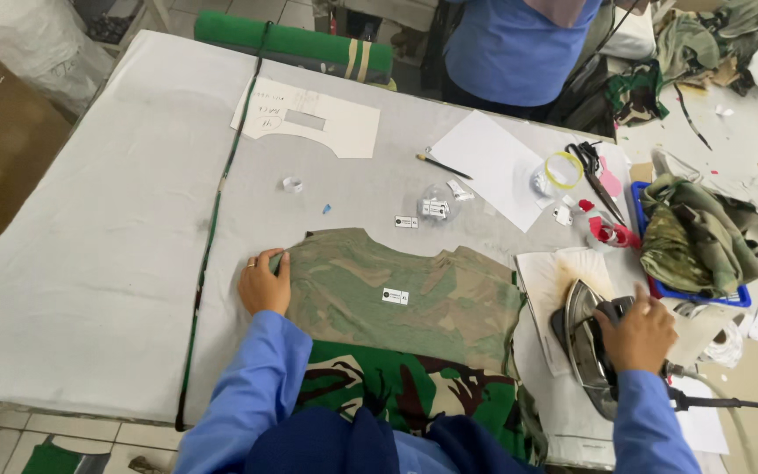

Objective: The person irons a camouflage-patterned shirt on a table. They repeatedly place small white labels on the shirt and press them with an iron. The person also folds the shirt and moves it to a different location.

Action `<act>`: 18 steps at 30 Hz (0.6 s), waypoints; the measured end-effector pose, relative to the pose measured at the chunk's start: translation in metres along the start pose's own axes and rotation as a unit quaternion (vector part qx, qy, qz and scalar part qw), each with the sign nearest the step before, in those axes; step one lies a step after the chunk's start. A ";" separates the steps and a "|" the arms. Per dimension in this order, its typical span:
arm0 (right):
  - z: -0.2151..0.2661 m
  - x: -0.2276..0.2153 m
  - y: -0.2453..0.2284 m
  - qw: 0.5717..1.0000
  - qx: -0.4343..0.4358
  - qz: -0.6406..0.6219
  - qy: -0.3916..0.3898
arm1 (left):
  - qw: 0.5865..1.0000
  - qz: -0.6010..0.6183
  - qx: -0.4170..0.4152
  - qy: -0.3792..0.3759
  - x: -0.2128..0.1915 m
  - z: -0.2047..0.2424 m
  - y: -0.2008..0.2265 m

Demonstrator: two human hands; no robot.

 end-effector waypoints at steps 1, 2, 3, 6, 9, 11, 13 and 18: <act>0.034 0.009 -0.033 1.000 0.004 -0.003 -0.001 | 1.000 -0.002 0.005 0.000 -0.014 0.015 0.009; 0.057 0.014 -0.073 0.983 -0.066 -0.170 0.030 | 0.999 -0.011 0.044 0.003 -0.025 0.026 0.023; 0.081 0.017 -0.112 0.932 -0.135 -0.331 0.063 | 0.996 -0.020 0.084 0.006 -0.037 0.038 0.037; 0.227 0.035 -0.255 0.786 -0.437 -0.276 -0.339 | 0.954 0.063 0.290 -0.027 -0.046 0.111 0.077; 0.204 0.038 -0.259 0.757 -0.404 -0.315 -0.405 | 0.889 0.047 0.316 -0.328 -0.015 0.186 0.082; 0.186 0.052 -0.259 0.700 -0.354 -0.374 -0.494 | 0.870 0.009 0.354 -0.342 0.006 0.190 0.063; 0.199 0.052 -0.255 0.632 -0.287 -0.426 -0.580 | 0.845 -0.023 0.390 -0.366 0.019 0.201 0.052; 0.231 0.046 -0.254 0.847 -0.426 -0.154 -0.277 | 0.847 -0.105 0.429 -0.297 0.031 0.205 0.045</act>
Point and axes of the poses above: each hand's wrist, its own z-axis away from the middle knuckle, its own x-axis out of the palm, y = z × x, the point moved 4 cm from there along -z, towards the middle knuckle, and after that the axes turned 3 degrees about -y, right-handed, at the moved point
